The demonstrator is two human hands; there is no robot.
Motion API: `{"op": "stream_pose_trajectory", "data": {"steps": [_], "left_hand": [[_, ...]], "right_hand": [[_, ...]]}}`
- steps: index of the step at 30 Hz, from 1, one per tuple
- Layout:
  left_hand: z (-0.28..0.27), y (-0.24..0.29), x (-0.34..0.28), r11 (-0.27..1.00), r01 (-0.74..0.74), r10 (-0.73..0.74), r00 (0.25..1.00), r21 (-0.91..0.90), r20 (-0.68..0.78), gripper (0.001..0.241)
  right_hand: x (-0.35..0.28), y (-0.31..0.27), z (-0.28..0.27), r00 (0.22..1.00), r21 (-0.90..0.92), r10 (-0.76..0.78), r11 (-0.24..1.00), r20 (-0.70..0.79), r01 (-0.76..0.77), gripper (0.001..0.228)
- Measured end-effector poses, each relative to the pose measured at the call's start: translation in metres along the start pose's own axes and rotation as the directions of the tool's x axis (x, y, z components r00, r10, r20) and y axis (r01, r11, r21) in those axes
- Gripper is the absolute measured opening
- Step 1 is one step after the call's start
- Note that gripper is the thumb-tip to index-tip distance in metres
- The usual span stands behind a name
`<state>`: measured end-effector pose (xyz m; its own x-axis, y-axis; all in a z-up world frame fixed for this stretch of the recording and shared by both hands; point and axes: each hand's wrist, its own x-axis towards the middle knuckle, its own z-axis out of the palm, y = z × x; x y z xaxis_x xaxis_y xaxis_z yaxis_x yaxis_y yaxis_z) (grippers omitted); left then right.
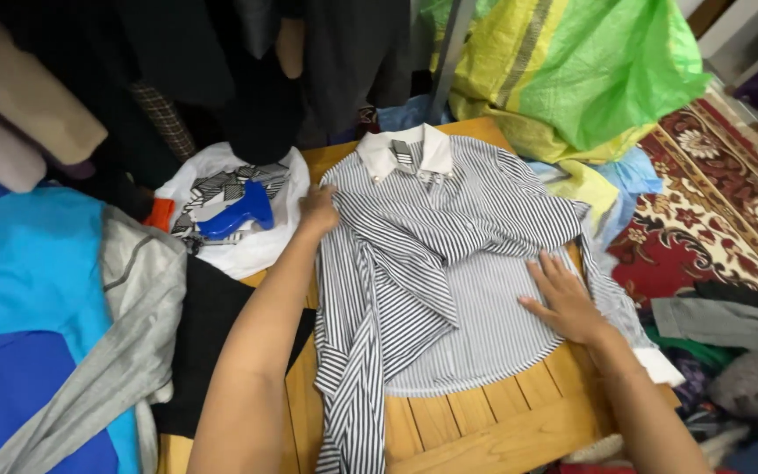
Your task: The person buttons a striped shirt laid out on a wooden table, starting from the bottom and working upwards. After buttoning, the person folds the shirt in half and then folds the sleeves inward.
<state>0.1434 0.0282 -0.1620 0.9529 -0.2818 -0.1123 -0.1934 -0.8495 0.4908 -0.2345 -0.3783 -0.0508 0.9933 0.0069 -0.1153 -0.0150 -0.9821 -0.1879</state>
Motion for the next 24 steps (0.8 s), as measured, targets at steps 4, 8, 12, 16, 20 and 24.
{"op": "stream_pose_trajectory", "data": {"steps": [4,8,12,16,20,24], "left_hand": [[-0.008,0.009,-0.013,0.987,-0.061,0.077,0.991,0.149,-0.110,0.063],[-0.077,0.085,-0.111,0.960,-0.030,0.104,0.961,0.278,-0.256,0.066],[-0.126,0.187,-0.208,0.929,-0.033,-0.076,0.958,-0.369,-0.277,0.043],[-0.015,0.183,-0.198,0.540,-0.759,0.739,0.220,0.364,-0.637,0.015],[-0.018,0.207,-0.254,0.289,-0.912,0.909,0.166,0.290,-0.381,0.034],[-0.042,0.195,-0.275,0.703,-0.650,0.587,0.759,0.288,0.281,0.073]], "right_hand": [[-0.026,0.015,-0.034,0.992,0.104,0.083,0.990,0.096,-0.093,0.084],[-0.031,0.023,-0.045,0.941,0.205,0.229,0.937,0.249,-0.282,0.079],[-0.005,-0.033,-0.038,0.964,0.230,0.245,0.949,-0.107,-0.216,0.070],[0.011,-0.065,-0.020,0.964,0.049,0.264,0.964,-0.039,-0.262,0.084],[0.012,-0.068,-0.009,0.952,-0.040,0.298,0.954,0.066,-0.296,0.090],[-0.005,-0.056,-0.019,0.938,-0.022,0.306,0.951,0.164,-0.307,0.102]]}}
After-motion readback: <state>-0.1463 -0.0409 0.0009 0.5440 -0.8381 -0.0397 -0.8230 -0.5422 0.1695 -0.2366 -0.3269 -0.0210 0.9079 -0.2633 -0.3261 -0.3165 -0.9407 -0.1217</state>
